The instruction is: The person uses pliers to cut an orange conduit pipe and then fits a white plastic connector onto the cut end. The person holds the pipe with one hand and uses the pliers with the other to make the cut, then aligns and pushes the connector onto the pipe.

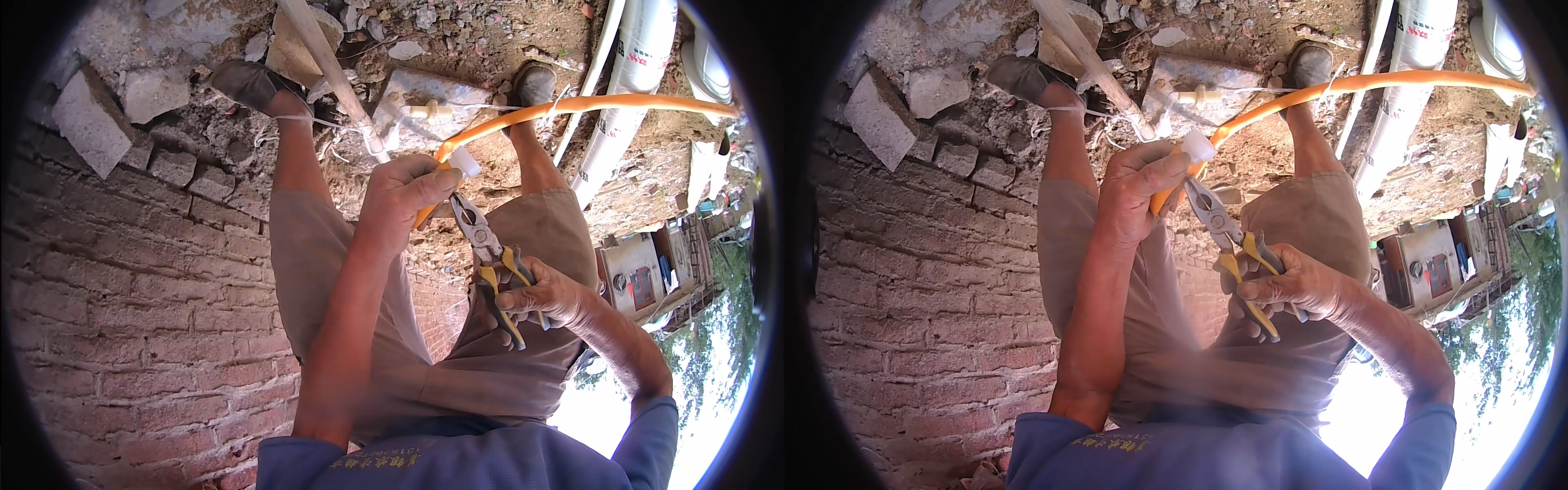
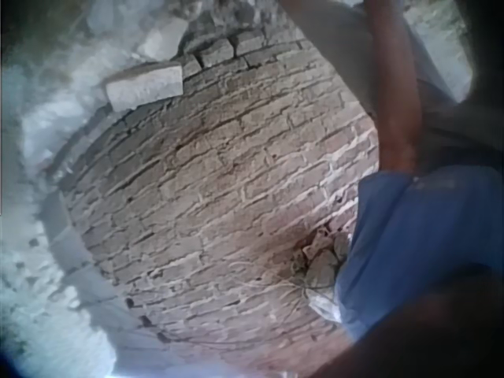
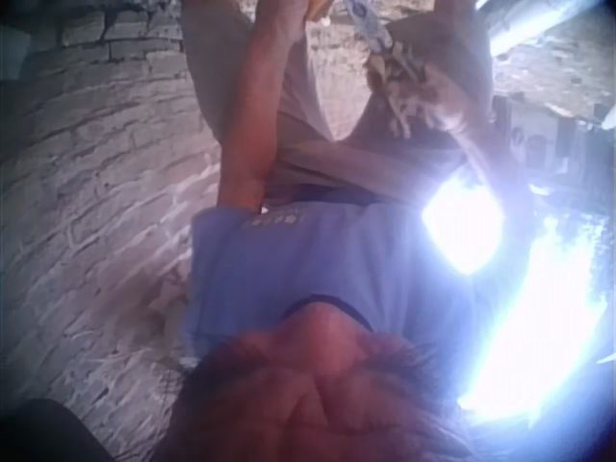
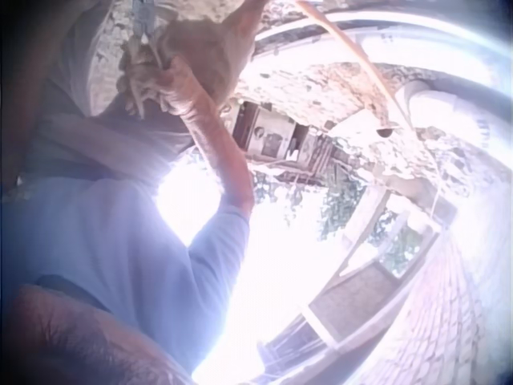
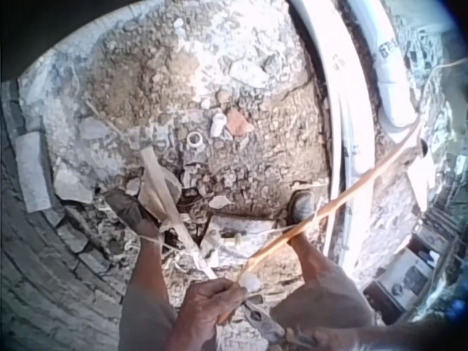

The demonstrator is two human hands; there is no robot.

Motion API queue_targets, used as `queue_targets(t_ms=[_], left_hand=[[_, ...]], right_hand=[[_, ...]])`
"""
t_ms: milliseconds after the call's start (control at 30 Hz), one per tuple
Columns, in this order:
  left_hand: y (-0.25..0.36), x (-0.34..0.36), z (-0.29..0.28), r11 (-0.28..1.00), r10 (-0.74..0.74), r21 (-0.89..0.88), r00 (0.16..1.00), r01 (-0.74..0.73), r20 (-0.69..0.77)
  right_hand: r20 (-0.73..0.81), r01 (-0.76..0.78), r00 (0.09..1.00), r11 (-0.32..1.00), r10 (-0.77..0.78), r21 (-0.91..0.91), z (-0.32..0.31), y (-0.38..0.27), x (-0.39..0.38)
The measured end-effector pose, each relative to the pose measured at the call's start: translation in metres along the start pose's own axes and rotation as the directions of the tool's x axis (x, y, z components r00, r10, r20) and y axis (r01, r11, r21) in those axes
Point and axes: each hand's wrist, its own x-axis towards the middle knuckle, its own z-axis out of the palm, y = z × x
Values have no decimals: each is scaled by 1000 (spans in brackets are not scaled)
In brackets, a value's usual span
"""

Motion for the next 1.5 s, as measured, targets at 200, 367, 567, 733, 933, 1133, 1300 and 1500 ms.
queue_targets(t_ms=[200, 367, 567, 733, 933, 1133, 1300, 1500], left_hand=[[-1, -2, -2, 999, 34, 25, 999, -35, 33], [7, -7, 4, 999, 41, -8, 999, -41, 32], [5, -6, 2, 987, 96, -138, 991, -83, 93], [12, -10, 9, 985, 170, 23, 982, -172, 83], [22, -19, -1, 945, 285, 161, 958, -284, 18], [26, -27, 1, 919, 378, 148, 923, -364, -76], [50, -39, 11, 824, 554, 132, 832, -550, 9], [47, -49, -6, 806, 575, 193, 818, -560, -28]], right_hand=[[152, -66, 988, 945, 18, 321, 11, 15, -3], [299, -135, 952, 804, -56, 579, 27, 32, 0], [191, -36, 976, 783, -106, 620, 47, 48, 4], [198, 19, 972, 885, -125, 466, 39, 33, -2], [98, 94, 989, 983, -111, 160, 51, 16, 1], [-53, 161, 985, 983, -167, -91, 63, 16, 10], [-116, 216, 958, 927, -262, -307, 82, 13, 20], [-194, 140, 941, 838, -278, -527, 101, 11, 26]])
